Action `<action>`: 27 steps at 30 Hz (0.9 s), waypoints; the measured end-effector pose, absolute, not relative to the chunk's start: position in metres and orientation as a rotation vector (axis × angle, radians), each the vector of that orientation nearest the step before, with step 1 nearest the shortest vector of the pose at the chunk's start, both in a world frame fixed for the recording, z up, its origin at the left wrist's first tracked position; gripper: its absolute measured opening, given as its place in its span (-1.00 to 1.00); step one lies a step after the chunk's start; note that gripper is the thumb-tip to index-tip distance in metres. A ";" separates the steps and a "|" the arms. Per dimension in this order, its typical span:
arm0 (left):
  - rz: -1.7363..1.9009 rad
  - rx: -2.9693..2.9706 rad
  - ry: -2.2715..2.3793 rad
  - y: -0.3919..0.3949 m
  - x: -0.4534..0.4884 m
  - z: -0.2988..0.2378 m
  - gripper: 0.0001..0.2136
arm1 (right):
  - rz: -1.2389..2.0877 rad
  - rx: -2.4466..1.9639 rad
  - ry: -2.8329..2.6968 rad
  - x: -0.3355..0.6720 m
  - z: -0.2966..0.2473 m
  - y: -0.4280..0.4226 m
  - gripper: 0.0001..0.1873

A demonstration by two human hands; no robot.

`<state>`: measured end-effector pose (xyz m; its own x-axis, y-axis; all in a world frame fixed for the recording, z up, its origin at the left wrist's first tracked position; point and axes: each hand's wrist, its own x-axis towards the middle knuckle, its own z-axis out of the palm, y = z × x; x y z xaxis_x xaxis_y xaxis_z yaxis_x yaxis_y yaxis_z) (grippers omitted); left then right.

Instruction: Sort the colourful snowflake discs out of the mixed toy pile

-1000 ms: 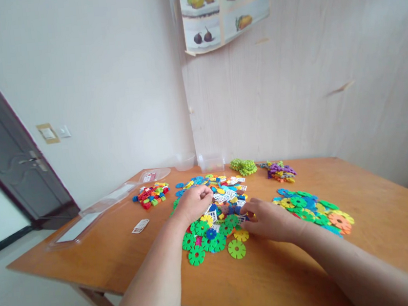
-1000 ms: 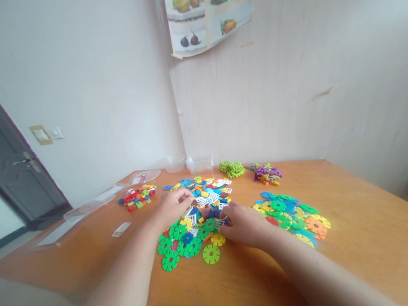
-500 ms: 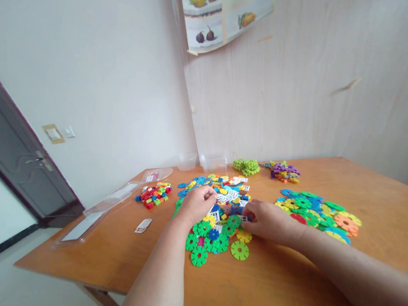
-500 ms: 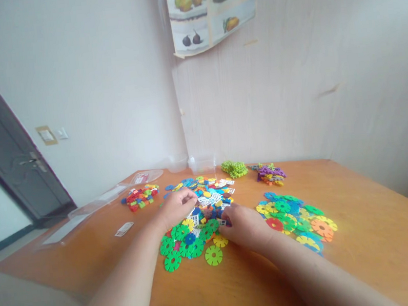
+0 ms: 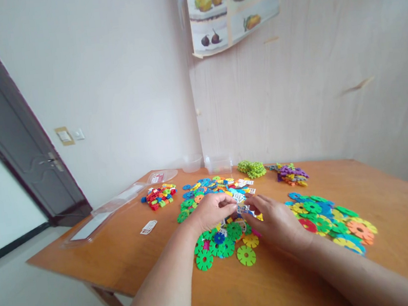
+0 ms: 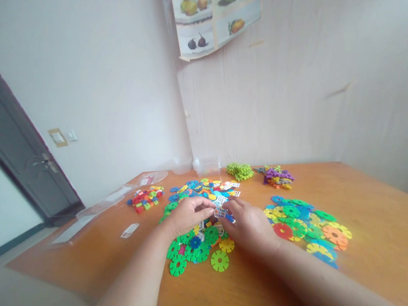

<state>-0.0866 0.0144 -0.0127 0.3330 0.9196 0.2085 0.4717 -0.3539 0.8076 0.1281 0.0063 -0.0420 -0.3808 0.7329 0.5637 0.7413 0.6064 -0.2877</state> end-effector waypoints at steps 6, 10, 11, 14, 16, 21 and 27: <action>0.904 1.810 1.134 0.014 -0.080 -0.016 -0.75 | -0.018 -1.081 -2.203 0.126 -0.049 0.007 -0.75; 0.967 1.784 1.135 0.016 -0.084 -0.016 -0.80 | -0.010 -1.044 -2.203 0.128 -0.054 0.010 -0.69; 1.009 1.777 1.159 0.017 -0.086 -0.015 -0.82 | -0.031 -1.034 -2.180 0.129 -0.054 0.011 -0.67; 1.187 1.703 1.252 0.021 -0.098 -0.011 -0.86 | -0.078 -1.019 -2.119 0.132 -0.054 0.013 -0.63; 1.313 1.620 1.318 0.023 -0.108 -0.009 -0.86 | -0.080 -1.019 -2.099 0.134 -0.056 0.014 -0.63; 1.532 1.430 1.525 0.031 -0.133 -0.012 -0.83 | -0.092 -1.011 -2.043 0.138 -0.062 0.021 -0.67; 1.622 1.349 1.693 0.040 -0.150 -0.022 -0.79 | -0.137 -0.957 -2.000 0.137 -0.067 0.029 -0.70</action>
